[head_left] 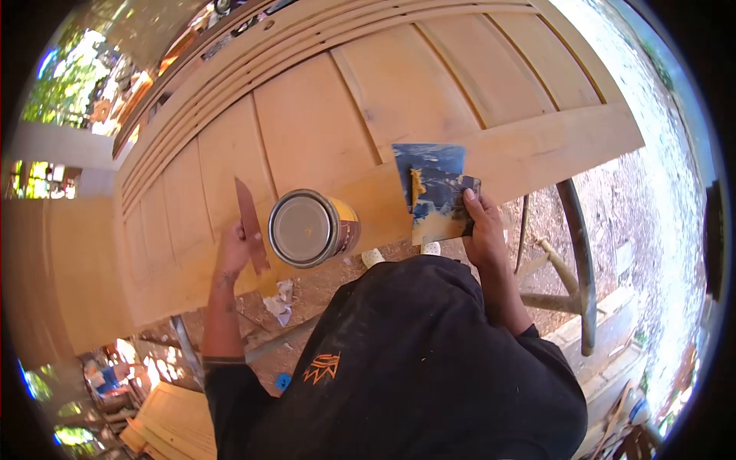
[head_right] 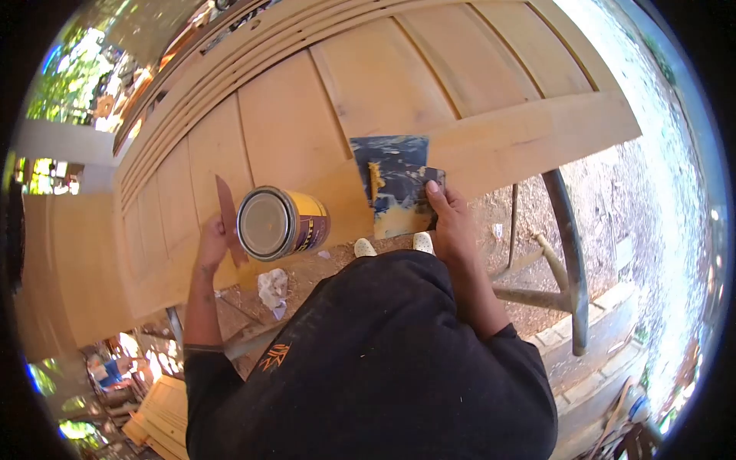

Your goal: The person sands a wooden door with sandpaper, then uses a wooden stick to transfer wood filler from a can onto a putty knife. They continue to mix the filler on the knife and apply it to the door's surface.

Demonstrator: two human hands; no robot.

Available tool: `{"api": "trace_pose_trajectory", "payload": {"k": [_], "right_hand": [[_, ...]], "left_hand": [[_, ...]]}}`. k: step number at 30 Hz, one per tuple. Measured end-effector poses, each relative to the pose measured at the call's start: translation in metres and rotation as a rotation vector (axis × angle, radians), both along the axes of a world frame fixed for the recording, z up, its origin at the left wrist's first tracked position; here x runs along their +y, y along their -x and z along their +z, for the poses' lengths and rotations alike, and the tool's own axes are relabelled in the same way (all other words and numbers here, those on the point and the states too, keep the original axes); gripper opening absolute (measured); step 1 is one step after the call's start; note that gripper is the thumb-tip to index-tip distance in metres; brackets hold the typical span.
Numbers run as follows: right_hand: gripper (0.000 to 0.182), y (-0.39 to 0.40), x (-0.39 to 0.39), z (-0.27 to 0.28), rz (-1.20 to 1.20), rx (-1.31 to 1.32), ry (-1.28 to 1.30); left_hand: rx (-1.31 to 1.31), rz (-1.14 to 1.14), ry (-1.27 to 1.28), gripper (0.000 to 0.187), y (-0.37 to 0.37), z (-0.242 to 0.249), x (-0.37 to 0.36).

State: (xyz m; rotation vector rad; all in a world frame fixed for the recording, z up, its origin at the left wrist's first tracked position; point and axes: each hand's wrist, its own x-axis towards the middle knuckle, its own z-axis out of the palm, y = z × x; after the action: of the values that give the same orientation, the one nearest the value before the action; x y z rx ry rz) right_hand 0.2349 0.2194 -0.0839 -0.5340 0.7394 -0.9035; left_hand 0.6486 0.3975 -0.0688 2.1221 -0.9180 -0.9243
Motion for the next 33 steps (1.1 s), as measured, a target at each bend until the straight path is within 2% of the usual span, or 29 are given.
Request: {"api": "trace_pose_trajectory", "payload": {"k": [2,3,6,8,10,12,14,17,20,25,29,32,33], "right_hand": [[0.028,-0.005,0.002,0.003,0.035,-0.052,0.029],[0.029,-0.005,0.003,0.006,0.066,-0.069,0.045],[0.029,-0.010,0.002,0.023,0.100,-0.161,0.077],[0.030,-0.015,-0.001,0.035,0.103,-0.209,0.124],[0.032,-0.022,-0.003,0.047,0.137,-0.267,0.162],[0.033,-0.031,-0.002,0.060,0.197,-0.335,0.182],[0.034,-0.043,0.004,0.072,0.248,-0.391,0.176],[0.035,-0.052,0.013,0.079,0.287,-0.408,0.143],[0.036,-0.050,0.021,0.081,0.294,-0.397,0.110],[0.037,-0.046,0.025,0.071,0.154,-0.371,0.085],[0.034,-0.042,0.021,0.064,0.145,-0.295,0.091],[0.029,-0.046,0.019,0.058,0.225,-0.292,0.043],[0.028,-0.050,0.019,0.058,0.228,-0.303,0.024]], "left_hand": [[-0.036,0.017,-0.012,0.035,0.001,-0.008,0.003],[-0.096,0.048,0.038,0.040,0.021,0.016,-0.008],[-0.626,0.081,0.204,0.044,0.042,0.067,-0.036],[-0.303,-0.024,0.434,0.047,0.066,0.107,-0.057],[0.115,-0.204,0.503,0.047,0.105,0.138,-0.076],[0.378,-0.389,0.457,0.049,0.128,0.141,-0.094],[0.517,-0.502,0.393,0.042,0.144,0.143,-0.108],[0.642,-0.479,0.370,0.034,0.150,0.135,-0.113],[0.561,-0.441,0.405,0.027,0.137,0.129,-0.109],[0.587,-0.192,0.671,0.022,0.120,0.134,-0.075],[0.649,0.073,0.856,0.024,0.127,0.130,-0.039],[0.673,0.087,0.834,0.026,0.122,0.121,-0.021],[0.587,0.135,0.838,0.025,0.121,0.118,-0.019]]}}
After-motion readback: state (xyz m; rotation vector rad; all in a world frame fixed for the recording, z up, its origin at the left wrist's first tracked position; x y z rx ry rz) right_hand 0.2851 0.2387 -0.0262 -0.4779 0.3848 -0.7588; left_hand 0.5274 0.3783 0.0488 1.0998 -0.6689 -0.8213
